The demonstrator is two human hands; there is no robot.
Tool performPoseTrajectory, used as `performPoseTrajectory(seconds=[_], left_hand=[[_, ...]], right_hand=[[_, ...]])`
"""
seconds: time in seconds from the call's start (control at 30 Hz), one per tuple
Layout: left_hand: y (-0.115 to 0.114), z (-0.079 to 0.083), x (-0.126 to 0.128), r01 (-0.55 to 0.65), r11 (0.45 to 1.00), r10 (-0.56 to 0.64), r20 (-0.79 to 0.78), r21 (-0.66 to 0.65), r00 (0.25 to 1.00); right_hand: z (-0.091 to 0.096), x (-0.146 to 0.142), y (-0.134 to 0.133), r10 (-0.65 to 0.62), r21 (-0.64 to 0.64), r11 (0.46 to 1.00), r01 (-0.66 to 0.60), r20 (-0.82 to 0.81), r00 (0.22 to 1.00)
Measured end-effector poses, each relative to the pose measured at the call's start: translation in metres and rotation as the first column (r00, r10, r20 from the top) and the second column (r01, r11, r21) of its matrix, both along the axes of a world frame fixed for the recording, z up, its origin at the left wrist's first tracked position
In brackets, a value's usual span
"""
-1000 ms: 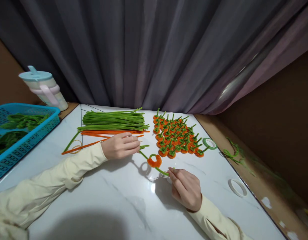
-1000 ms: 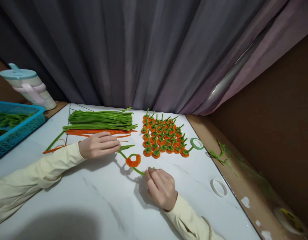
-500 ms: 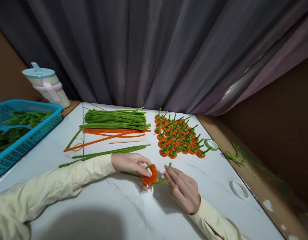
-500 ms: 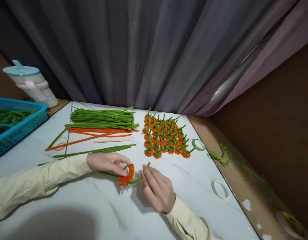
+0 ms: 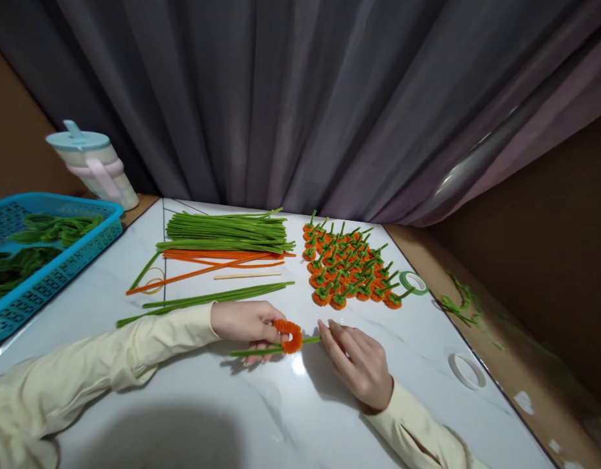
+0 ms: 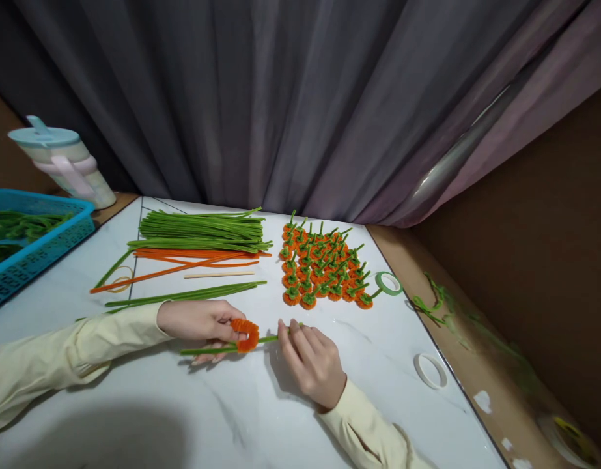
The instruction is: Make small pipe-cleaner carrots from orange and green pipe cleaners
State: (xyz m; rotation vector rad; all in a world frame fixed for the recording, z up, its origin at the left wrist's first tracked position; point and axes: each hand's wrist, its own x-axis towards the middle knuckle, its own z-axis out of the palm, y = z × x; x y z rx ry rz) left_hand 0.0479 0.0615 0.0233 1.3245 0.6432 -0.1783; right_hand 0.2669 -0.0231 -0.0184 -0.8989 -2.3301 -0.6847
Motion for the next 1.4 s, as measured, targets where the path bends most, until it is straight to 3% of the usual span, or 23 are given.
performPoseTrajectory(seconds=[0.2,0.37,0.43,0.53,0.6,0.67,0.83,1.03,1.23,1.4], left_hand=[[0.005,-0.001,-0.002,0.025,0.999,-0.025,-0.005,0.046,1.0],[-0.01,-0.014,0.006,-0.113,0.984,0.098,0.109,0.139,0.989],[-0.015,-0.02,0.01,-0.118,0.99,0.104,0.164,0.079,0.981],[-0.016,-0.027,0.012,-0.061,0.986,0.1,0.262,-0.154,0.96],[-0.014,-0.029,0.012,0.003,0.943,0.112,0.325,-0.334,0.939],[-0.011,-0.029,0.012,0.047,0.906,0.113,0.346,-0.421,0.931],[-0.015,-0.032,0.012,0.098,0.935,0.01,0.303,-0.34,0.953],[-0.016,-0.032,0.009,0.156,0.916,-0.073,0.23,-0.37,0.97],[-0.011,-0.028,0.006,0.128,0.92,-0.065,0.178,-0.37,0.982],[-0.001,-0.031,0.004,0.098,0.933,-0.023,0.215,-0.346,0.976]], right_hand=[[0.002,-0.004,0.0,-0.024,0.006,1.0,0.024,0.025,0.999],[0.004,-0.007,-0.001,0.02,-0.036,0.999,-0.019,0.009,1.0],[0.003,-0.009,-0.002,0.045,-0.049,0.998,-0.045,0.006,0.999],[0.002,-0.011,-0.005,0.063,-0.053,0.997,-0.061,0.036,0.997],[0.002,-0.011,-0.006,0.057,-0.057,0.997,-0.054,0.051,0.997],[0.002,-0.012,-0.006,0.062,-0.063,0.996,-0.059,0.048,0.997],[0.002,-0.012,-0.007,0.13,-0.114,0.985,-0.126,0.03,0.991],[0.001,-0.01,-0.006,0.186,-0.138,0.972,-0.191,-0.052,0.981],[-0.002,-0.003,0.0,0.138,-0.156,0.976,-0.153,-0.101,0.985],[-0.012,0.005,0.005,-0.013,-0.148,0.989,-0.005,-0.121,0.993]])
